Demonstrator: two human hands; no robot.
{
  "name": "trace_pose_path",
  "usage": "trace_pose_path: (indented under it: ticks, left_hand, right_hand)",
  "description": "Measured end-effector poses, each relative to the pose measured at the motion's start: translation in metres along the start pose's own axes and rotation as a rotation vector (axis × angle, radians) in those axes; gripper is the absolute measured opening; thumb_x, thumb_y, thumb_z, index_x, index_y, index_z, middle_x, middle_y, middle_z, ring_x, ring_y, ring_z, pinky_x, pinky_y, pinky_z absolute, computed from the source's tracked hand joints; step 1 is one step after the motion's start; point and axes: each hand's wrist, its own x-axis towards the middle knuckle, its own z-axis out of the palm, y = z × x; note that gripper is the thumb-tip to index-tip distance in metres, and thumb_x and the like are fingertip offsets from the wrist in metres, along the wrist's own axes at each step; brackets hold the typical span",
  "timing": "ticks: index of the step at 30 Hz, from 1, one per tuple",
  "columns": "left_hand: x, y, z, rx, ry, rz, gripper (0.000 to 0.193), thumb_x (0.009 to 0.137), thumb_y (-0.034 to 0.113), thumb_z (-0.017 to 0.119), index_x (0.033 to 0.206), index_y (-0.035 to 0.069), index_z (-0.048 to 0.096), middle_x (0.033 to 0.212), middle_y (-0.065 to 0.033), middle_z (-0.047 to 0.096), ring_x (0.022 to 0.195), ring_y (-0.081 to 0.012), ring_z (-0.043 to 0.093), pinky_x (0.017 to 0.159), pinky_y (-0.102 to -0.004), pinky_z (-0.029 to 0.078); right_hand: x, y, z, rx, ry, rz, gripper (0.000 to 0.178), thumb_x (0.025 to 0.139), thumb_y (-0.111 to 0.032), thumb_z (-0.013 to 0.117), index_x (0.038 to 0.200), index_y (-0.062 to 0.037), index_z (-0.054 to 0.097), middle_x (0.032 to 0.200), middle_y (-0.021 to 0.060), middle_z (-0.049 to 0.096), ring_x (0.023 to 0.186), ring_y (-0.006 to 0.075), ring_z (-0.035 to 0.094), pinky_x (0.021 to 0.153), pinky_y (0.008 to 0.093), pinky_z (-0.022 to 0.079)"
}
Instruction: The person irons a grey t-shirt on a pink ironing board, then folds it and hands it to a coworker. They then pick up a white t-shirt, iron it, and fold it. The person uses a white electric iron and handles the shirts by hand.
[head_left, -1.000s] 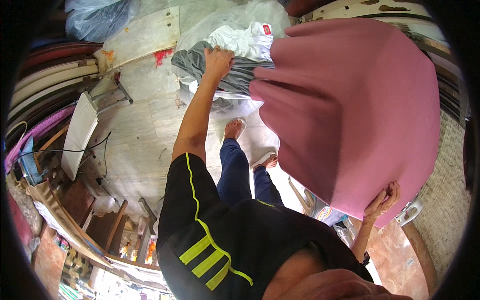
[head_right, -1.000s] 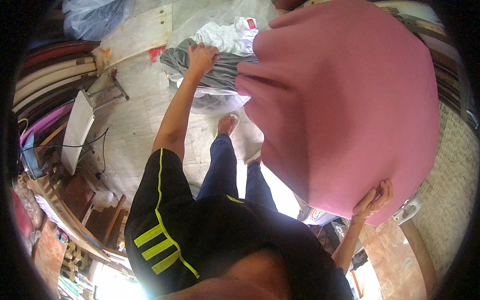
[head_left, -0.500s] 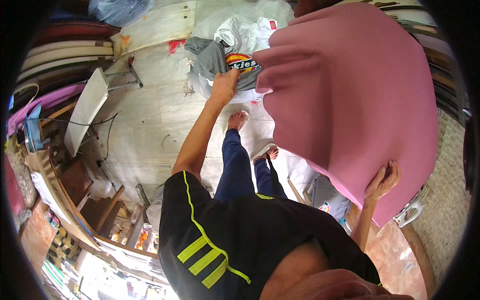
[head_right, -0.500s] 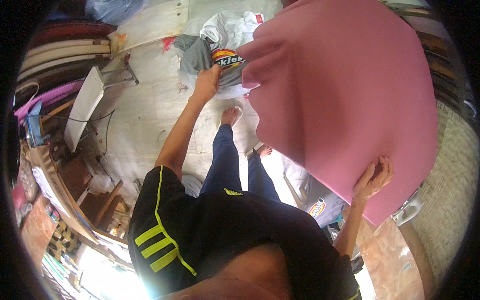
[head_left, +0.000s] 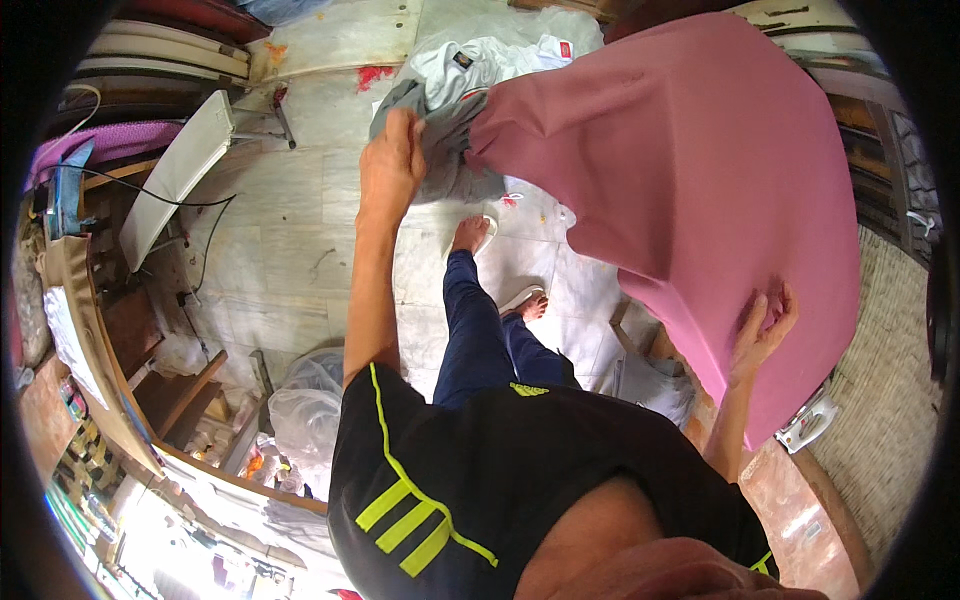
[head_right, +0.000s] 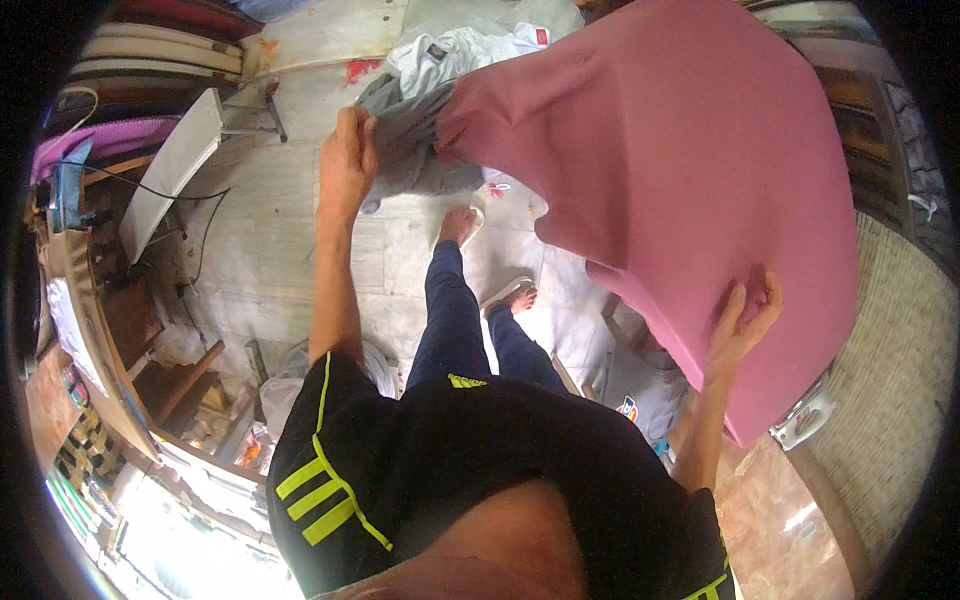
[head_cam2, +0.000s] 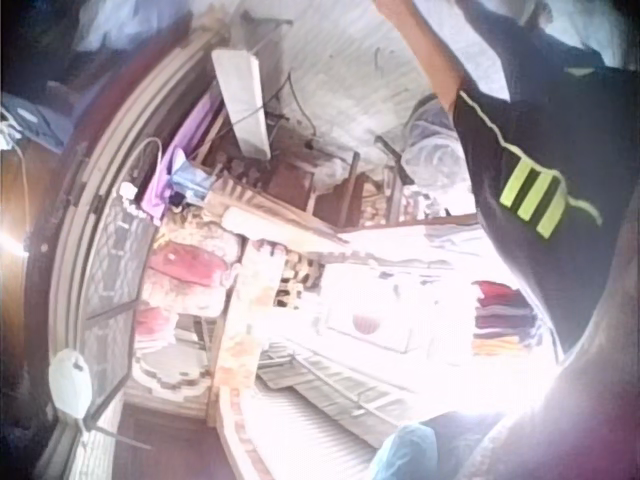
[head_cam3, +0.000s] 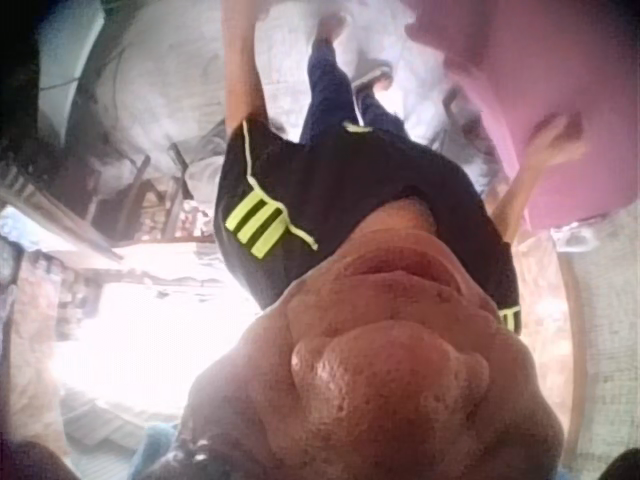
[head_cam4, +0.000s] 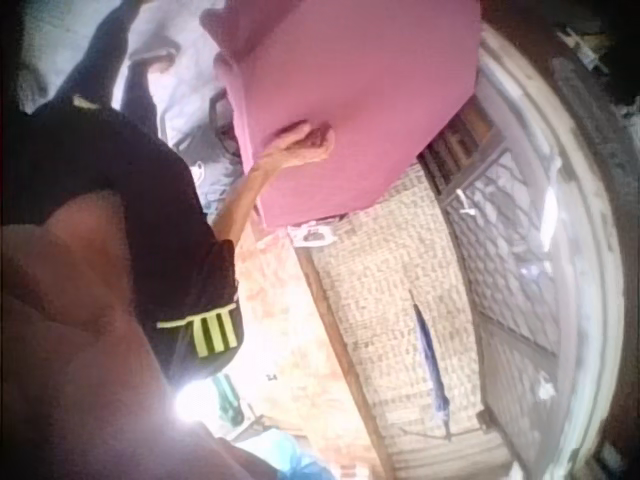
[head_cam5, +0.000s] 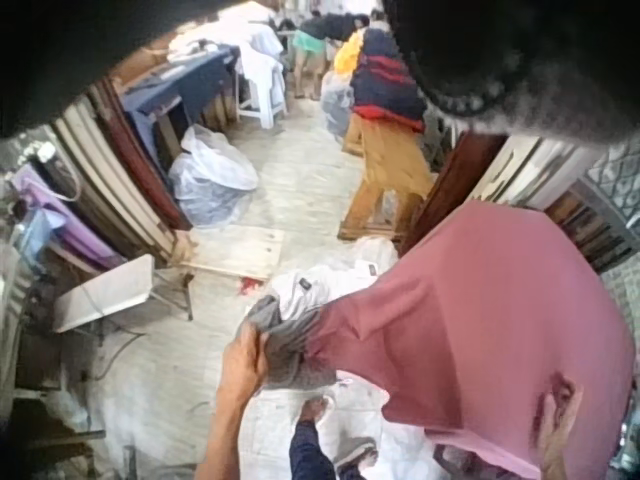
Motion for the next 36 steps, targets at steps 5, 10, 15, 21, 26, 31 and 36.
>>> trace_pose_path:
  ticks: [5, 10, 15, 21, 26, 31, 36]
  left_hand:
    - [-0.045, 0.058, -0.037, -0.233, -0.417, 0.153, 0.015, 0.087, 0.009, 0.057, 0.100, 0.008, 0.050, 0.081, -0.0193, 0.062, 0.075, -0.0424, 0.062, 0.063, -0.0503, 0.048]
    - [-0.074, 0.123, -0.070, -0.611, -0.803, 0.201, 0.012, 0.088, 0.010, 0.057, 0.098, 0.008, 0.050, 0.076, -0.0204, 0.060, 0.074, -0.0422, 0.061, 0.061, -0.0520, 0.045]
    - [-0.082, 0.126, -0.089, -0.698, -0.832, 0.172, 0.013, 0.091, 0.014, 0.058, 0.101, 0.009, 0.050, 0.076, -0.0206, 0.060, 0.074, -0.0410, 0.062, 0.062, -0.0500, 0.045]
    - [-0.063, 0.151, -0.137, -0.532, -0.554, 0.121, 0.008, 0.092, 0.012, 0.059, 0.094, 0.006, 0.055, 0.078, -0.0163, 0.060, 0.073, -0.0378, 0.062, 0.064, -0.0424, 0.048]
    - [-0.008, 0.273, -0.148, -0.411, -0.434, 0.653, 0.010, 0.092, 0.013, 0.060, 0.095, 0.003, 0.058, 0.077, -0.0106, 0.059, 0.068, -0.0242, 0.058, 0.063, -0.0328, 0.046]
    - [0.086, 0.428, -0.118, -0.394, 0.126, 1.297, 0.013, 0.091, 0.012, 0.056, 0.094, 0.000, 0.057, 0.076, -0.0134, 0.053, 0.070, -0.0256, 0.053, 0.069, -0.0359, 0.044]
    - [-0.061, 0.535, -0.090, -1.529, -0.732, 1.210, 0.018, 0.089, 0.018, 0.063, 0.092, 0.000, 0.064, 0.085, -0.0146, 0.064, 0.072, -0.0287, 0.061, 0.068, -0.0330, 0.049]
  right_hand:
    - [-0.022, -0.105, 0.056, 0.343, -0.579, -0.195, 0.043, 0.086, -0.014, 0.068, 0.124, -0.0015, 0.051, 0.131, 0.0134, 0.052, 0.121, 0.0215, 0.049, 0.097, 0.0359, 0.041]
    - [-0.041, -0.159, 0.157, 0.423, -1.059, -0.313, 0.063, 0.065, -0.006, 0.078, 0.125, -0.0095, 0.057, 0.133, 0.0155, 0.053, 0.126, 0.0332, 0.046, 0.101, 0.0412, 0.039]
    - [-0.061, -0.115, 0.185, 0.347, -1.591, -0.545, 0.055, 0.062, -0.015, 0.078, 0.115, -0.0102, 0.062, 0.116, 0.0134, 0.063, 0.115, 0.0341, 0.053, 0.094, 0.0412, 0.044]
    - [-0.040, -0.134, 0.061, 0.725, -1.608, 0.162, 0.043, 0.084, -0.019, 0.070, 0.122, -0.0029, 0.055, 0.104, 0.0096, 0.063, 0.098, 0.0159, 0.058, 0.083, 0.0325, 0.045]
    - [0.006, -0.143, -0.098, 0.551, -1.186, 0.094, 0.067, 0.078, -0.011, 0.074, 0.137, -0.0017, 0.045, 0.127, 0.0083, 0.055, 0.122, 0.0173, 0.048, 0.104, 0.0321, 0.036]
    - [0.111, -0.118, -0.197, 0.216, -0.491, -0.195, 0.057, 0.084, -0.014, 0.068, 0.136, -0.0021, 0.046, 0.131, 0.0099, 0.053, 0.119, 0.0221, 0.051, 0.101, 0.0355, 0.040]
    - [0.087, -0.059, -0.261, -0.092, 0.288, -0.291, 0.049, 0.080, -0.012, 0.067, 0.125, -0.0027, 0.049, 0.105, 0.0091, 0.055, 0.095, 0.0227, 0.055, 0.086, 0.0325, 0.045]
